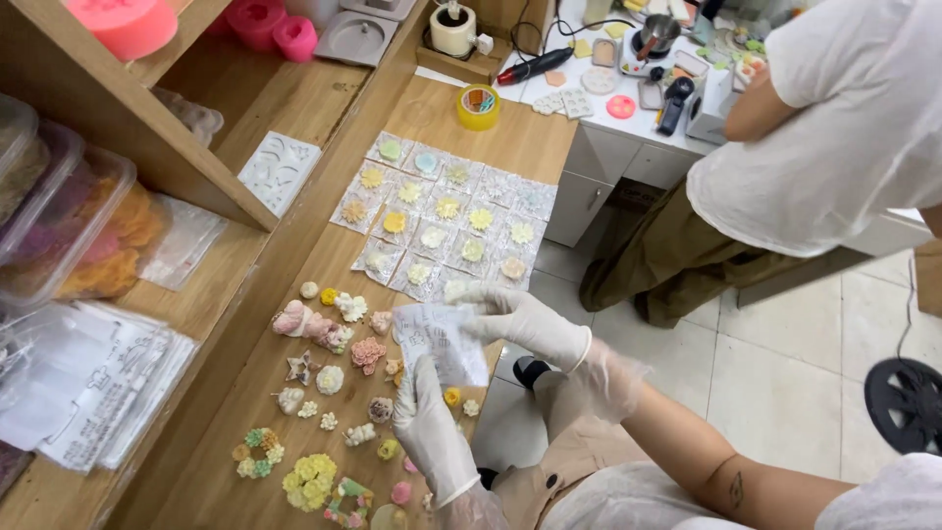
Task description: The person wearing gloves picks up small decorative wax or candle embeds from a wooden worktable one at a time and places them into small clear plastic bags, sealing each bag and setting it on the table. They repeat this bagging process for multiple pieces throughout the episode.
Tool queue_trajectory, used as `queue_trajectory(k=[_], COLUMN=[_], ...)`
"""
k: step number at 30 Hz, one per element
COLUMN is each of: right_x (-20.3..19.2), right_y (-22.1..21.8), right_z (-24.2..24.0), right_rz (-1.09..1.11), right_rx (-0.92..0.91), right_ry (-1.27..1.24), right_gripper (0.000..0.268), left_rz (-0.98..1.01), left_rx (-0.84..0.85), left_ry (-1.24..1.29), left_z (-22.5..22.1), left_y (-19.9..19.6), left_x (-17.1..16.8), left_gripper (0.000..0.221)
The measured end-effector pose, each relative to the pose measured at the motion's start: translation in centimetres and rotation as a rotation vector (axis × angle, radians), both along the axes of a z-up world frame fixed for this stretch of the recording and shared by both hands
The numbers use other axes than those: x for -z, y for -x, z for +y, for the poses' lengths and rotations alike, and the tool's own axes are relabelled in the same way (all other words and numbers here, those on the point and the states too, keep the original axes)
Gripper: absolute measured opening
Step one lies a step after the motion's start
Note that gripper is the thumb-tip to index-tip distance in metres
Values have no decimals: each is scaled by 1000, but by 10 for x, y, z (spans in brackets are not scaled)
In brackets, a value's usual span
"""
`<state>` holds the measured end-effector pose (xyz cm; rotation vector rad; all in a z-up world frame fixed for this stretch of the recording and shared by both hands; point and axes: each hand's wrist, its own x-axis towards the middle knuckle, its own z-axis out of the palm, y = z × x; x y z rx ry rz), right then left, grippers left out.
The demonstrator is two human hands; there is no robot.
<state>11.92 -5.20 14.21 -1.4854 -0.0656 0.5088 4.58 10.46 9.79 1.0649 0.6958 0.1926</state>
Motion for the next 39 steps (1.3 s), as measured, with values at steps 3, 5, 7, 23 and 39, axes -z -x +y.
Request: queue_trajectory(k=[3,5,7,23,39], right_x=[5,1,-9,-26,-2], right_y=[-20,-44,-65,-115,-97], right_z=[-16,-35,-51,-103,-81], right_rz=[45,15,-11,-693,-1131], right_rx=[51,7,-36,-320,-305], right_ry=[-44,-34,-26,280,529], right_gripper=[56,56,57,49,14], left_rz=[-123,-123,-115,-212,-285], left_rx=[-93,-122,-151,-258,-218], left_ry=[-34,-67,-99,234,-281], left_z=[-27,-46,-59,-144,-152], left_y=[-9,-23,-35,-58,-53], left_x=[7,14,9,22,5], left_gripper=[28,28,29,32,37])
